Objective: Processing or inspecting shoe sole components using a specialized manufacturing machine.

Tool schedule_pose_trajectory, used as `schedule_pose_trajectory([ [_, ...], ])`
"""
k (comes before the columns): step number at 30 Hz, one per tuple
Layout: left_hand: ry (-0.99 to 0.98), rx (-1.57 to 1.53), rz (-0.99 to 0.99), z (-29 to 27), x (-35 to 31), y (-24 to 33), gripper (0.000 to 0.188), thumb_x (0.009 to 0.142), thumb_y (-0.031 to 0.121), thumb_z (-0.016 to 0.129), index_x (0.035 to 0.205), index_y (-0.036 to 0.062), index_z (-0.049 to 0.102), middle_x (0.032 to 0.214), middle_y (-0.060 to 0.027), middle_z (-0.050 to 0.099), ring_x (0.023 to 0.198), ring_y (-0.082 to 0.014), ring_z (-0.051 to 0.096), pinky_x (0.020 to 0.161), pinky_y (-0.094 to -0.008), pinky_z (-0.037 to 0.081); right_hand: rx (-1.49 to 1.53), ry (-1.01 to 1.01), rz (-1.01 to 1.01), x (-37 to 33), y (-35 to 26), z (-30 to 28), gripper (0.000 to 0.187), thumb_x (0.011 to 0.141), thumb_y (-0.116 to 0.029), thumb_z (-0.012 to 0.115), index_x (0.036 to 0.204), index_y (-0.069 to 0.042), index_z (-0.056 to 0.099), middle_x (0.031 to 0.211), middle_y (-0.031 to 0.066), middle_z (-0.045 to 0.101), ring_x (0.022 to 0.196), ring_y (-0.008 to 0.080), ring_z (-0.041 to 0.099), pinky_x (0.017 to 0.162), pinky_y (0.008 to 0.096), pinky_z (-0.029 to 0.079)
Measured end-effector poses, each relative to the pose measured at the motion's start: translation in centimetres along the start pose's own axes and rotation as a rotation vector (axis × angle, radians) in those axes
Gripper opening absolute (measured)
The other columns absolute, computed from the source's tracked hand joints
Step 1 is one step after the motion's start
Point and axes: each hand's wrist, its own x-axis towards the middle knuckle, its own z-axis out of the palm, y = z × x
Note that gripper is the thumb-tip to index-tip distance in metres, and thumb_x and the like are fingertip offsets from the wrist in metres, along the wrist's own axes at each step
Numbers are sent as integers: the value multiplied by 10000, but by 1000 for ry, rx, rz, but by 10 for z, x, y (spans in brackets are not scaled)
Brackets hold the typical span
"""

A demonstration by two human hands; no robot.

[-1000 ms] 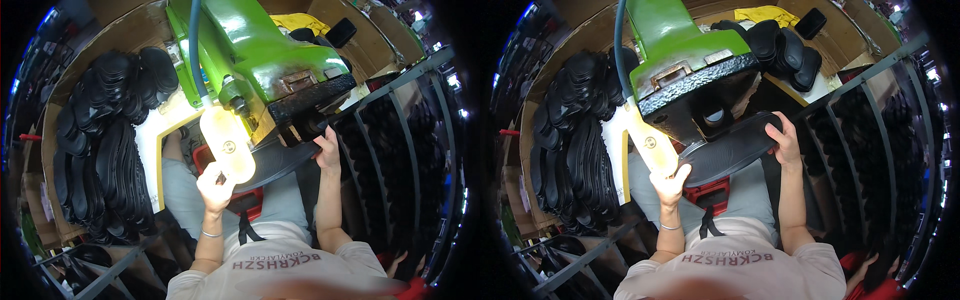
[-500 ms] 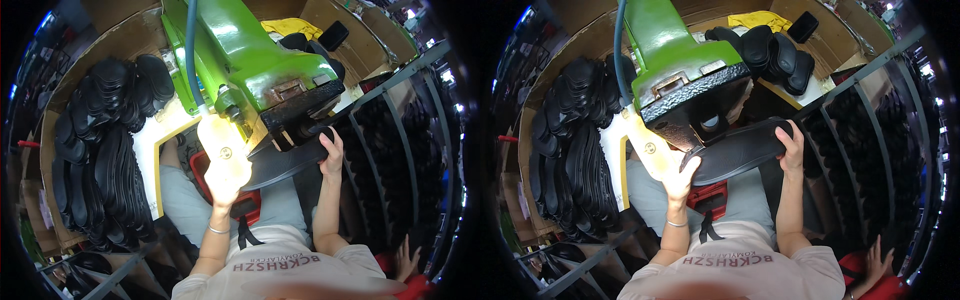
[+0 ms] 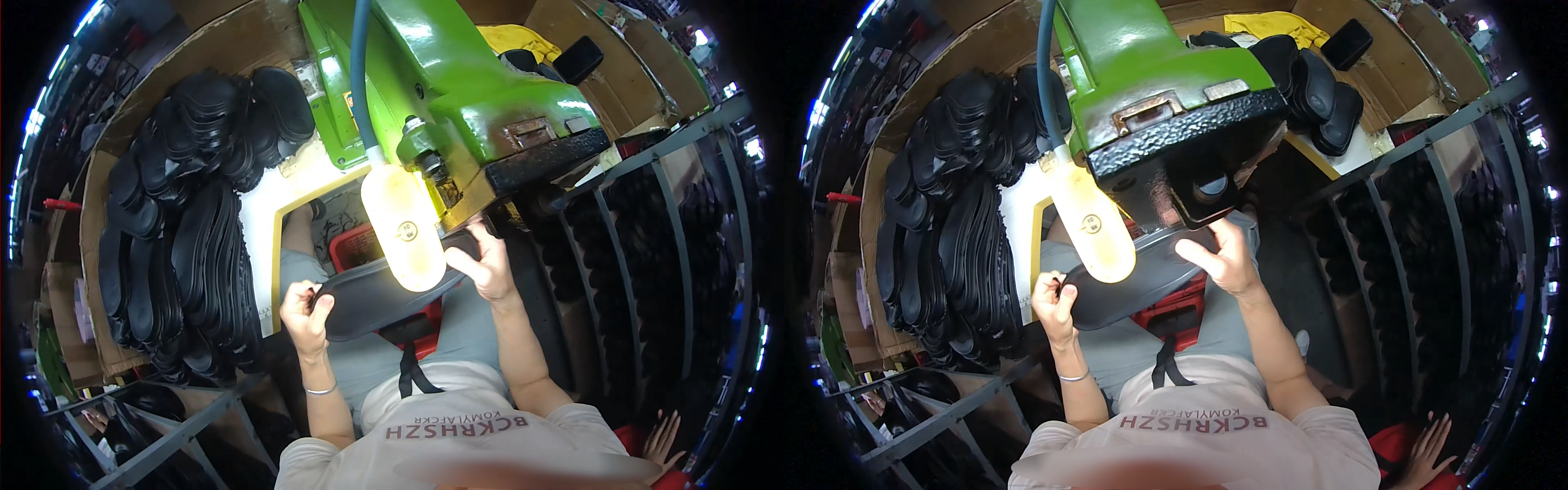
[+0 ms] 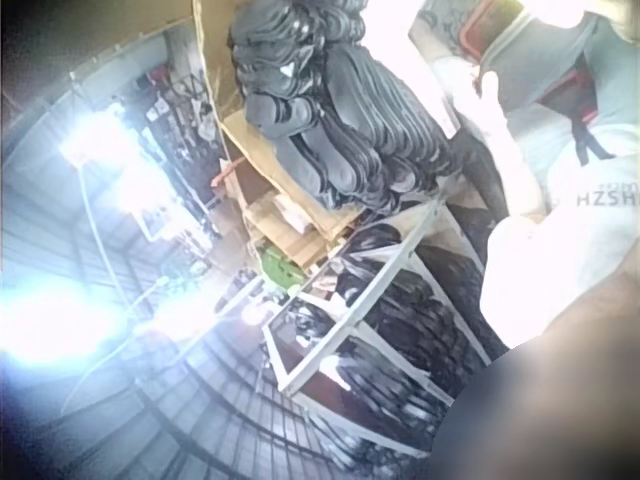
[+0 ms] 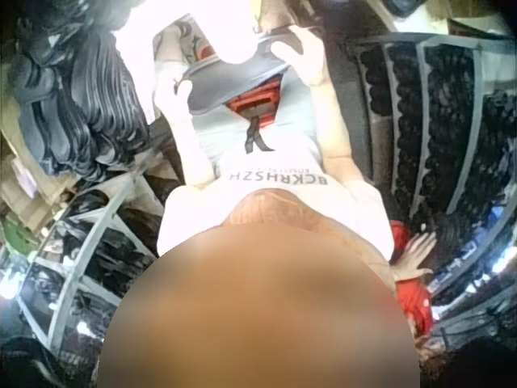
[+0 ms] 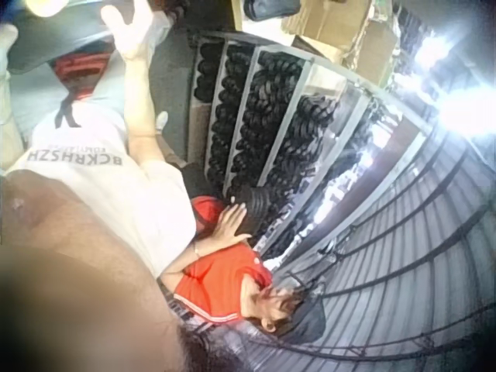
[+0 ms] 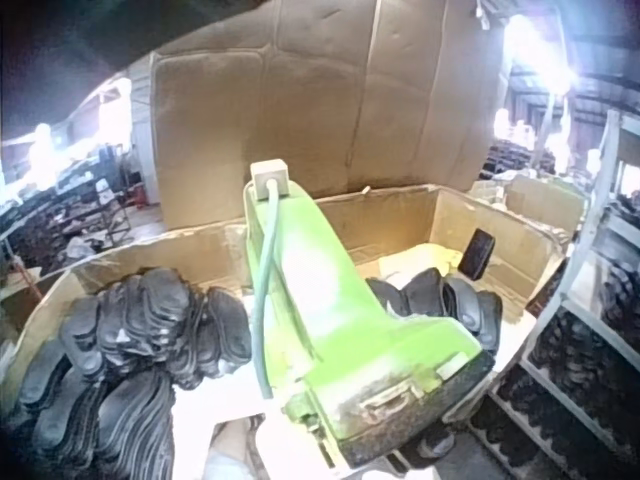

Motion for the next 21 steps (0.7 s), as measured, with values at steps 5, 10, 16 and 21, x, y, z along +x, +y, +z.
schedule_pose_trajectory([
  [5, -50, -107, 122, 4, -24, -11, 318, 744, -3, 741, 851, 45, 445, 795, -38, 509, 715, -98, 484, 679, -212, 417, -138, -3, 21, -4, 8, -7, 298, 787, -17, 647, 1076, 20, 589, 929, 19, 621, 790, 81, 554, 707, 224, 454],
  [10, 31, 184, 404, 71, -10, -7, 345, 648, -24, 799, 822, 19, 504, 729, -64, 568, 613, -131, 556, 546, -257, 473, 153, 183, -15, -8, 9, -56, 231, 861, -69, 625, 1069, -3, 550, 976, 28, 597, 846, 84, 546, 780, 214, 431],
  [16, -70, 495, 735, 136, 27, 1, 273, 638, 49, 786, 831, 1, 598, 726, -108, 599, 604, -223, 614, 554, -298, 496, 136, 431, -65, -10, -16, -105, 153, 877, -156, 617, 963, -40, 566, 846, 23, 620, 667, 92, 589, 523, 211, 465],
  [21, -239, 347, 381, 134, 28, 4, 244, 754, 40, 696, 961, -51, 604, 833, -132, 650, 708, -243, 648, 665, -310, 515, 172, 487, -68, 1, -26, -96, 63, 842, -72, 584, 887, -27, 587, 773, 17, 610, 589, 74, 563, 480, 195, 452],
])
